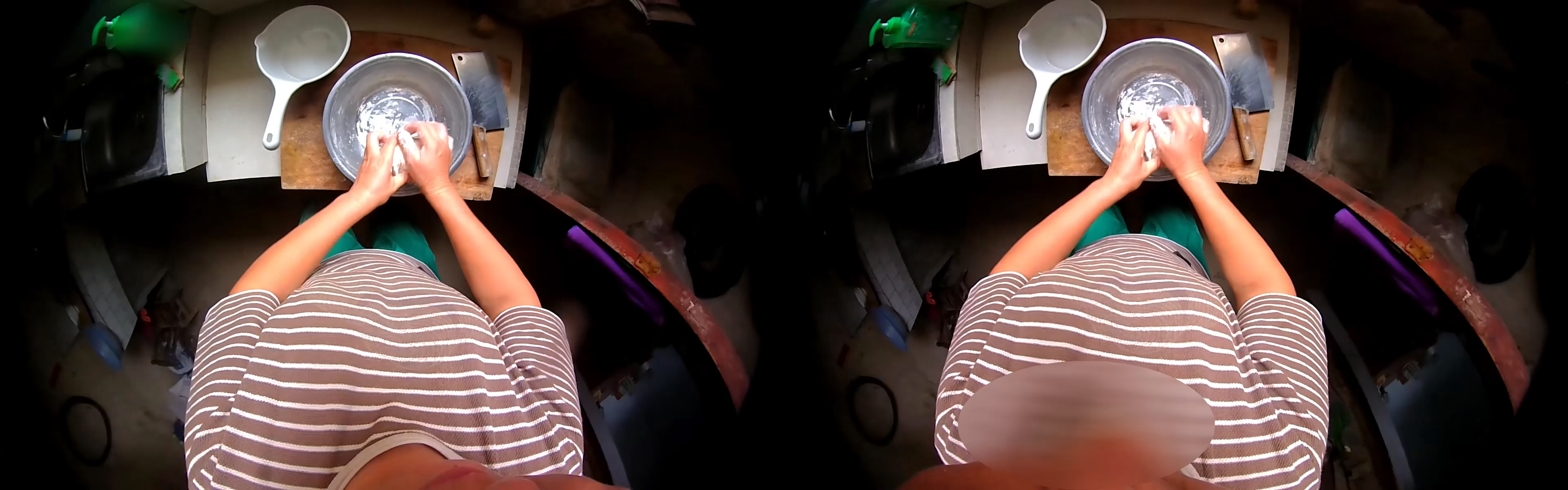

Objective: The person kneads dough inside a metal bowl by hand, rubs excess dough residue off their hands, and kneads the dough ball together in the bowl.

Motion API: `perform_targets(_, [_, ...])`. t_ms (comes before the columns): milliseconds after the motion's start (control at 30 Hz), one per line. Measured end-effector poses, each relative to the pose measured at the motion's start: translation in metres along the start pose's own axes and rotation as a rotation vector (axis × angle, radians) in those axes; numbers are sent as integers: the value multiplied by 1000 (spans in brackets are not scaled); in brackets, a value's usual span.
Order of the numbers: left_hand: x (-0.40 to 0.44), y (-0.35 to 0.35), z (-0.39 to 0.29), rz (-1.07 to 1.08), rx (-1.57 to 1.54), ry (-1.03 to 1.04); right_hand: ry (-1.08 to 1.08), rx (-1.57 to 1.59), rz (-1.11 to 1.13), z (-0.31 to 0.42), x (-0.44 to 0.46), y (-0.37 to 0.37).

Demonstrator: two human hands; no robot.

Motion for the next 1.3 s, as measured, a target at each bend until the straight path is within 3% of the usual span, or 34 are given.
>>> perform_targets(67, [-9, -11, -10, -184, 135, 141, -52, -6, -11, -5, -12, 17])
perform_targets(433, [62, -6, 40, -185, 346, 104, -70, -112, -126, -30, 41, 69])
perform_targets(567, [100, -11, 56, -133, 371, -13, -9, -167, -71, -43, 74, 88])
perform_targets(733, [118, -11, 67, -115, 508, -67, 8, -233, -166, -53, 90, 94])
perform_targets(900, [117, -16, 66, -90, 487, -76, 23, -258, -112, -52, 91, 97])
perform_targets(1000, [109, -12, 77, -7, 151, -237, 145, -79, 70, -58, 86, 97])
perform_targets(1133, [64, -23, 37, 100, -125, -33, 114, 60, 170, -37, 53, 45])
perform_targets(1167, [51, -17, 26, 107, -112, -8, 183, 59, 157, -38, 38, 36])
perform_targets(1233, [23, -15, 2, -52, 5, 41, -93, -172, 30, -6, 16, 13])
perform_targets(1300, [3, 0, 3, -58, 166, 117, 4, -203, -9, -22, -8, 16])
Point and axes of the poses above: each hand's wrist, its own x-axis towards the middle knuckle, its own y-axis out of the palm, z = x × y, the point moved 9 cm from there along x, towards the middle knuckle, and after that the axes turned 6 degrees about -z, right-handed, at the moved point
